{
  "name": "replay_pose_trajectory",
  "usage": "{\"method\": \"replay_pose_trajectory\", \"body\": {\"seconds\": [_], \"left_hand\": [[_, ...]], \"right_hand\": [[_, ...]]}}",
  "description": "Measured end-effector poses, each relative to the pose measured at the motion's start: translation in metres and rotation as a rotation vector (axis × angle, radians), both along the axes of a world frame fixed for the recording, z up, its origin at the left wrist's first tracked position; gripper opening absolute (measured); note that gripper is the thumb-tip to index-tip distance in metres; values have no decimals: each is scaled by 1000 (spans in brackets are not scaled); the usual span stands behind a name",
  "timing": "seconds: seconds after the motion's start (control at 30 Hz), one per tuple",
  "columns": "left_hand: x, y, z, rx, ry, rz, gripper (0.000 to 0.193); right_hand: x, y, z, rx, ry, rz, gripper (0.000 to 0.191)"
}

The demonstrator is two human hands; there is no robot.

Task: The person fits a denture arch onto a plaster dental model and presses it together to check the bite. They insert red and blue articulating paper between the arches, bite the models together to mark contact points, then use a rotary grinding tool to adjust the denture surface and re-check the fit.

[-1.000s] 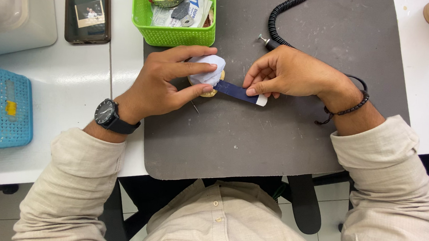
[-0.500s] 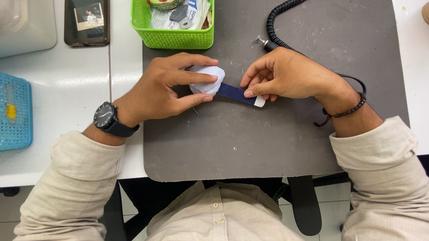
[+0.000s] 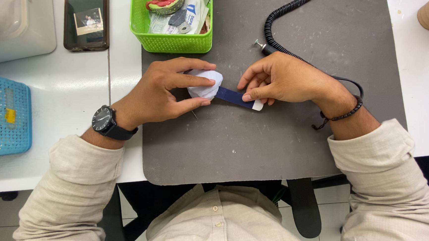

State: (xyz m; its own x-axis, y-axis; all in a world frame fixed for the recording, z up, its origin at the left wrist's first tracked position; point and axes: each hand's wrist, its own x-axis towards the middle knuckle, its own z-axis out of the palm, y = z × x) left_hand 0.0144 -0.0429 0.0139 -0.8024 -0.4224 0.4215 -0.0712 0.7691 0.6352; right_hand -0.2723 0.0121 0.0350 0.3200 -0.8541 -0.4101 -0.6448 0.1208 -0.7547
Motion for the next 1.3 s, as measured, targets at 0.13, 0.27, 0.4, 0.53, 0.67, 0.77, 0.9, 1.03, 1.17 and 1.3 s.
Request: {"method": "replay_pose_trajectory", "body": {"seconds": [0.13, 0.27, 0.4, 0.53, 0.67, 0.77, 0.9, 1.03, 1.17, 1.3], "left_hand": [[-1, 1, 1, -8, 1, 4, 35], [-1, 1, 2, 0, -17, 15, 37], [-1, 2, 3, -18, -35, 25, 38], [-1, 2, 3, -70, -39, 40, 39], [1, 2, 4, -202, -24, 58, 39], [1, 4, 4, -229, -53, 48, 38], [2, 3, 4, -207, -51, 33, 38], [3, 2, 4, -180, -43, 21, 39], [4, 1, 5, -183, -37, 18, 39], [4, 1, 6, -173, -48, 25, 38]], "right_hand": [[0, 0, 1, 1, -31, 7, 26], [1, 0, 1, 7, 2, 0, 27], [1, 1, 1, 5, -29, 7, 28], [3, 1, 3, 13, -34, 0, 30], [4, 2, 4, 13, -2, -7, 32], [4, 1, 4, 8, -14, 1, 33], [3, 1, 2, -1, -10, 13, 34], [3, 1, 2, -6, -10, 10, 33], [3, 1, 2, -15, -2, 2, 32], [4, 3, 0, -42, -1, -39, 33]]}}
